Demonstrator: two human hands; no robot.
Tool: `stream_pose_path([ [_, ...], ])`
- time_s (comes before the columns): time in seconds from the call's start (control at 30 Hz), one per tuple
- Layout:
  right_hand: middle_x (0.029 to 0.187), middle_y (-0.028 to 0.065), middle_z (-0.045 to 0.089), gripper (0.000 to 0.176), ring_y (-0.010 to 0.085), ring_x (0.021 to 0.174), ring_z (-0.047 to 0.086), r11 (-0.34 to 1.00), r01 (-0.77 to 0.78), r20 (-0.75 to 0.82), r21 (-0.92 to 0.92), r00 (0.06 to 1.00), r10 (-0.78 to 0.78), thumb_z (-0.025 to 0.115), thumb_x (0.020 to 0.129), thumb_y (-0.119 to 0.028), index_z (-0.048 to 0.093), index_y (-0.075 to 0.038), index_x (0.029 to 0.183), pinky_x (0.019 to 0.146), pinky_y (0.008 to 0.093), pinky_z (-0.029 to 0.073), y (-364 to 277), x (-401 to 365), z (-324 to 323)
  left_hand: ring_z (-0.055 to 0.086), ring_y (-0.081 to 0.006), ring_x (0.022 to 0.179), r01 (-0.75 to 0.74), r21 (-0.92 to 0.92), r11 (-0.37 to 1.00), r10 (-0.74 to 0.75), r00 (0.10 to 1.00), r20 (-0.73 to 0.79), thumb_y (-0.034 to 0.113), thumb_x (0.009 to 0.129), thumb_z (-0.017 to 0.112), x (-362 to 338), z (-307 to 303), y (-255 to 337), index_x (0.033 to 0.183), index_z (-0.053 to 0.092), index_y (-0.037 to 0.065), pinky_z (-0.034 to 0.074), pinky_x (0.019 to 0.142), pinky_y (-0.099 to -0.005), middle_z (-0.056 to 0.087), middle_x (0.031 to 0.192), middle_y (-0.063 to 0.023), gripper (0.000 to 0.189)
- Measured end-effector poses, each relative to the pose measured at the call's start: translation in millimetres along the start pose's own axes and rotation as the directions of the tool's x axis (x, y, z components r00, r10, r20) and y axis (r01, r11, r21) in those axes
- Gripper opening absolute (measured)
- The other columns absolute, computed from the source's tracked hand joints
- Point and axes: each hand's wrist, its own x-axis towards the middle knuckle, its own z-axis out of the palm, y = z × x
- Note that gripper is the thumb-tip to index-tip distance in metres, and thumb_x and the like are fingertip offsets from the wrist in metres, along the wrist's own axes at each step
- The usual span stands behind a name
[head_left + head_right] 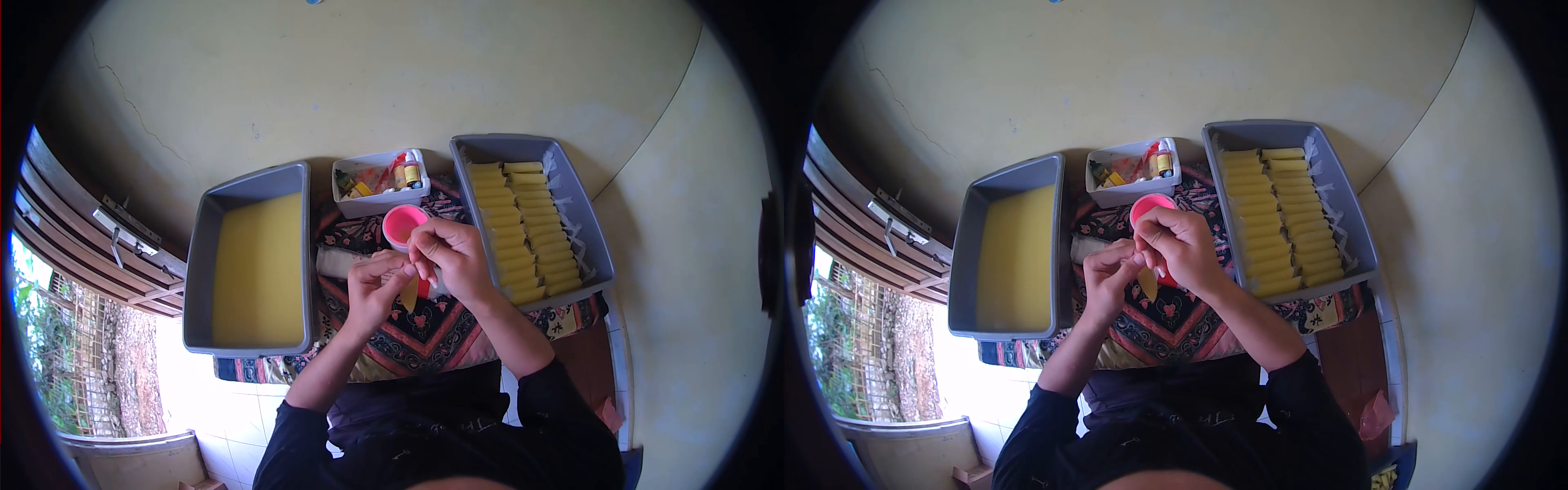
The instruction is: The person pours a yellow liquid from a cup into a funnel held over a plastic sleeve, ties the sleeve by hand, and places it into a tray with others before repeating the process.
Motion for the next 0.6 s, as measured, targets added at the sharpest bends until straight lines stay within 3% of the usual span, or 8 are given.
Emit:
stream_pose_path([
  [0.07, 0.067, 0.0048, 0.057, 0.020, 0.0065, 0.050, 0.051, 1.000, -0.004, -0.041, 0.011, 0.999, 0.004, 0.050, 0.096, -0.008, 0.059, 0.001, 0.080, 0.041, 0.0192, 0.037, 2, -3, 4, 0.062, -0.0173, 0.081, -0.183, 0.190, 0.965, 0.181, 0.983, 0.028, 0.006, 0.083, 0.066, -1, -2, -3, 0.085, 0.069, -0.003, 0.042, 0.081, -0.0317, 0.067, 0.081, -0.0081, 0.010],
  [0.17, 0.062, 0.0035, 0.056, 0.021, 0.0051, 0.046, 0.049, 0.999, -0.011, -0.096, 0.051, 0.995, 0.016, 0.051, 0.095, -0.008, 0.059, 0.001, 0.077, 0.039, 0.0191, 0.036, 1, -6, 6, 0.063, -0.0210, 0.082, -0.207, 0.201, 0.957, 0.219, 0.975, -0.040, 0.006, 0.080, 0.067, -8, 5, -4, 0.083, 0.069, -0.003, 0.041, 0.084, -0.0349, 0.069, 0.082, -0.0091, 0.010],
  [0.2, 0.061, 0.0035, 0.056, 0.022, 0.0052, 0.044, 0.049, 0.997, -0.015, -0.107, 0.079, 0.994, 0.024, 0.051, 0.095, -0.008, 0.059, 0.001, 0.077, 0.038, 0.0192, 0.036, 0, -7, 5, 0.063, -0.0216, 0.085, -0.149, 0.189, 0.971, 0.166, 0.983, -0.077, 0.006, 0.080, 0.067, -14, 6, -6, 0.082, 0.070, -0.002, 0.041, 0.085, -0.0344, 0.069, 0.084, -0.0093, 0.009],
  [0.3, 0.060, 0.0034, 0.056, 0.021, 0.0053, 0.042, 0.047, 0.996, 0.044, -0.129, 0.076, 0.991, -0.034, 0.051, 0.095, -0.008, 0.059, 0.001, 0.077, 0.038, 0.0195, 0.036, -2, -7, 4, 0.063, -0.0220, 0.087, -0.189, 0.200, 0.961, 0.206, 0.977, -0.064, 0.006, 0.080, 0.067, -18, 5, -10, 0.082, 0.070, -0.002, 0.040, 0.086, -0.0349, 0.069, 0.083, -0.0097, 0.009],
  [0.43, 0.072, 0.0075, 0.058, 0.019, 0.0077, 0.047, 0.048, 0.995, 0.084, -0.089, 0.055, 0.993, -0.079, 0.051, 0.096, -0.010, 0.059, 0.002, 0.083, 0.037, 0.0193, 0.035, -3, -6, 4, 0.062, -0.0220, 0.088, -0.206, 0.172, 0.963, 0.217, 0.975, -0.048, 0.006, 0.080, 0.067, -17, 1, -12, 0.084, 0.070, -0.003, 0.040, 0.086, -0.0355, 0.069, 0.085, -0.0102, 0.010],
  [0.53, 0.072, 0.0072, 0.058, 0.020, 0.0078, 0.049, 0.049, 0.996, 0.086, -0.051, 0.026, 0.995, -0.085, 0.050, 0.096, -0.010, 0.059, 0.002, 0.083, 0.039, 0.0197, 0.037, -4, -3, 2, 0.060, -0.0204, 0.088, -0.146, 0.080, 0.986, 0.147, 0.989, -0.018, 0.006, 0.082, 0.065, -14, 0, -11, 0.088, 0.069, -0.003, 0.041, 0.084, -0.0335, 0.068, 0.088, -0.0102, 0.012],
  [0.6, 0.071, 0.0070, 0.057, 0.020, 0.0079, 0.050, 0.050, 0.997, 0.082, -0.030, 0.007, 0.996, -0.081, 0.050, 0.096, -0.010, 0.059, 0.002, 0.083, 0.040, 0.0199, 0.037, -7, -1, 3, 0.058, -0.0185, 0.089, 0.019, -0.025, 1.000, -0.019, 1.000, -0.015, 0.007, 0.084, 0.064, -13, 1, -7, 0.091, 0.069, -0.003, 0.042, 0.082, -0.0310, 0.067, 0.090, -0.0095, 0.013],
])
